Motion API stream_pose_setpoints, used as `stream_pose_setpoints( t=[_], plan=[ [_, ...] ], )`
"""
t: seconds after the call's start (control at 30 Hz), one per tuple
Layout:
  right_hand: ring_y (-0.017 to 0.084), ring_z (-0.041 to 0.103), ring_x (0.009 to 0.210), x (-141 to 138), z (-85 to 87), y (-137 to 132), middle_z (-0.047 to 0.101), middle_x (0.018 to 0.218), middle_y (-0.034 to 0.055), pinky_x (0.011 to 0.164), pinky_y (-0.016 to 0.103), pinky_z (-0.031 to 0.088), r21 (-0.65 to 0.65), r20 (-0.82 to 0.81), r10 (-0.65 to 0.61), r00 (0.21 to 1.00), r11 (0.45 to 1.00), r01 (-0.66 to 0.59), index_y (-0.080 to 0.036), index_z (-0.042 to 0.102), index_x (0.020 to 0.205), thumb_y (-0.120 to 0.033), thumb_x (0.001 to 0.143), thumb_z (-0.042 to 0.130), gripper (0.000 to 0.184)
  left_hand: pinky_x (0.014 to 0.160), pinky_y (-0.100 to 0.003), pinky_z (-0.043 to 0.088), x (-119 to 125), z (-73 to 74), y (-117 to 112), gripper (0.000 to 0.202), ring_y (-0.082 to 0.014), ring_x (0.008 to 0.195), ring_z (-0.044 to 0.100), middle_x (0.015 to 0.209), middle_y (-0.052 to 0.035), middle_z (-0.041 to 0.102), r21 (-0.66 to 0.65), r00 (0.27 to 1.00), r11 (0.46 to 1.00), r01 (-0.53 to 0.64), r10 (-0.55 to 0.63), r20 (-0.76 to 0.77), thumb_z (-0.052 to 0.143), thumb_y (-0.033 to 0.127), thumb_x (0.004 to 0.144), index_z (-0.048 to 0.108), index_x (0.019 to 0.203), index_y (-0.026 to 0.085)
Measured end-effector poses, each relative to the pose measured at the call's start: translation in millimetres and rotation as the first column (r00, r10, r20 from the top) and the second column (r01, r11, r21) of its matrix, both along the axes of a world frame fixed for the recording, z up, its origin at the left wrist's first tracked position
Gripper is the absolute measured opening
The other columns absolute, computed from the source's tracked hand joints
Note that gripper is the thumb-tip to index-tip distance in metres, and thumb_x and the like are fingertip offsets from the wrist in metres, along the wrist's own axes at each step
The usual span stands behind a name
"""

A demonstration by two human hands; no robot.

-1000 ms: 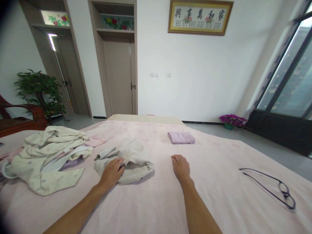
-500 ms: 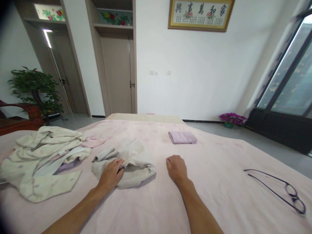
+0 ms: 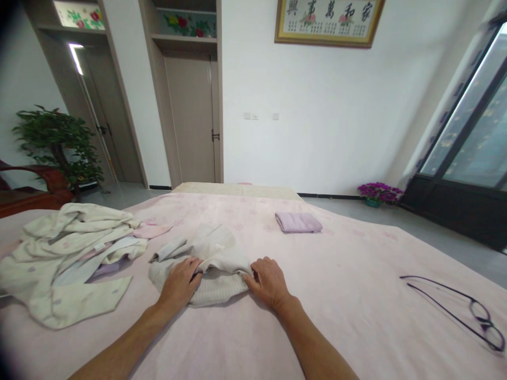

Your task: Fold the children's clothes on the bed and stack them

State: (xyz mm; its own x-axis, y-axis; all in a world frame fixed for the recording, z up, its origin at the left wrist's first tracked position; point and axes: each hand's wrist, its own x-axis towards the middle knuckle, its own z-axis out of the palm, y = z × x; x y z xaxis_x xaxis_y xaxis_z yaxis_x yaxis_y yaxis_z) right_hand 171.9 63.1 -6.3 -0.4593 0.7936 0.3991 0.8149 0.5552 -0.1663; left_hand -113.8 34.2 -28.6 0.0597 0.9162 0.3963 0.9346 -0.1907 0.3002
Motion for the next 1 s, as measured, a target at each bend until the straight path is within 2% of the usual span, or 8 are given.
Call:
stream_pose_setpoints(
  t=[0.27, 0.43, 0.57, 0.63, 0.73, 0.83, 0.93, 1.0],
  plan=[
    [0.018, 0.052, 0.081, -0.6, -7.1, 3.8, 0.061, 0.078, 0.0035, 0.078, 0.029, 0.033, 0.012, -0.033, -0.015, 0.999, 1.0, 0.016, -0.02, 0.057, 0.075, -0.022, 0.086, 0.05, 0.013, 0.099, -0.042, 0.042, -2.7, 0.7, 0.4, 0.029, -0.0253, 0.108, 0.06, 0.115, -0.0093, 0.067, 0.026, 0.994, 0.999, 0.043, -0.046, 0.098, 0.041, 0.025, 0.095, 0.065, 0.112, 0.019],
    [0.019, 0.057, 0.082, 1.7, -7.4, 4.2, 0.066, 0.085, 0.0047, 0.078, 0.028, 0.038, -0.059, -0.188, -0.065, 0.98, 0.997, 0.055, -0.021, 0.061, 0.086, -0.023, 0.089, 0.044, 0.017, 0.102, -0.046, 0.041, -4.8, 3.5, -2.4, 0.028, -0.026, 0.107, 0.06, 0.111, -0.0085, 0.069, 0.153, 0.982, 0.988, 0.025, -0.053, 0.183, 0.04, 0.026, 0.095, 0.064, 0.109, 0.02],
    [0.02, 0.061, 0.083, 5.5, -5.8, 8.4, 0.069, 0.093, 0.0058, 0.077, 0.029, 0.042, -0.107, -0.36, -0.178, 0.916, 0.983, 0.149, -0.022, 0.061, 0.103, -0.03, 0.093, 0.037, 0.027, 0.112, -0.049, 0.032, -0.1, 5.8, -8.0, 0.027, -0.0256, 0.105, 0.061, 0.105, -0.0062, 0.071, 0.285, 0.982, 0.958, 0.017, -0.07, 0.178, 0.039, 0.03, 0.097, 0.063, 0.105, 0.022],
    [0.021, 0.063, 0.088, 7.3, -6.2, 11.8, 0.07, 0.099, 0.0067, 0.08, 0.03, 0.043, -0.103, -0.448, -0.192, 0.873, 0.981, 0.162, -0.023, 0.06, 0.108, -0.032, 0.094, 0.035, 0.03, 0.111, -0.048, 0.034, 3.9, 5.8, -10.6, 0.027, -0.0264, 0.108, 0.061, 0.103, -0.0061, 0.071, 0.319, 0.978, 0.948, 0.011, -0.077, 0.196, 0.039, 0.034, 0.097, 0.063, 0.103, 0.023],
    [0.021, 0.064, 0.089, 9.3, -7.9, 15.2, 0.07, 0.1, 0.0061, 0.08, 0.03, 0.044, -0.142, -0.518, -0.203, 0.831, 0.978, 0.151, -0.024, 0.059, 0.11, -0.036, 0.095, 0.035, 0.031, 0.095, -0.041, 0.047, 9.0, 4.0, -12.2, 0.03, -0.0253, 0.1, 0.064, 0.098, -0.0065, 0.071, 0.296, 0.961, 0.955, 0.016, -0.096, 0.258, 0.038, 0.04, 0.098, 0.062, 0.101, 0.022],
    [0.021, 0.065, 0.084, 11.1, -7.9, 14.7, 0.071, 0.094, 0.0036, 0.075, 0.029, 0.043, -0.228, -0.452, -0.258, 0.854, 0.959, 0.169, -0.026, 0.061, 0.111, -0.04, 0.095, 0.038, 0.031, 0.079, -0.035, 0.051, 10.5, 1.5, -10.5, 0.033, -0.0234, 0.086, 0.067, 0.092, -0.0057, 0.072, 0.203, 0.943, 0.979, 0.006, -0.073, 0.325, 0.035, 0.044, 0.098, 0.06, 0.1, 0.022],
    [0.022, 0.066, 0.08, 12.4, -4.8, 11.0, 0.071, 0.084, 0.0031, 0.071, 0.029, 0.042, -0.29, -0.359, -0.296, 0.885, 0.937, 0.195, -0.026, 0.062, 0.114, -0.044, 0.096, 0.039, 0.034, 0.077, -0.034, 0.05, 8.9, 0.7, -7.0, 0.033, -0.0239, 0.086, 0.068, 0.093, -0.0062, 0.072, 0.134, 0.919, 0.99, -0.042, -0.015, 0.393, 0.033, 0.044, 0.097, 0.058, 0.101, 0.022],
    [0.022, 0.066, 0.083, 11.8, -3.2, 8.2, 0.072, 0.088, 0.0032, 0.073, 0.029, 0.042, -0.322, -0.348, -0.257, 0.902, 0.936, 0.142, -0.026, 0.061, 0.12, -0.045, 0.094, 0.043, 0.036, 0.076, -0.033, 0.049, 7.3, 1.0, -4.9, 0.033, -0.0242, 0.086, 0.069, 0.093, -0.0063, 0.072, 0.103, 0.896, 0.992, -0.076, 0.023, 0.444, 0.033, 0.044, 0.097, 0.058, 0.102, 0.022]
  ],
)
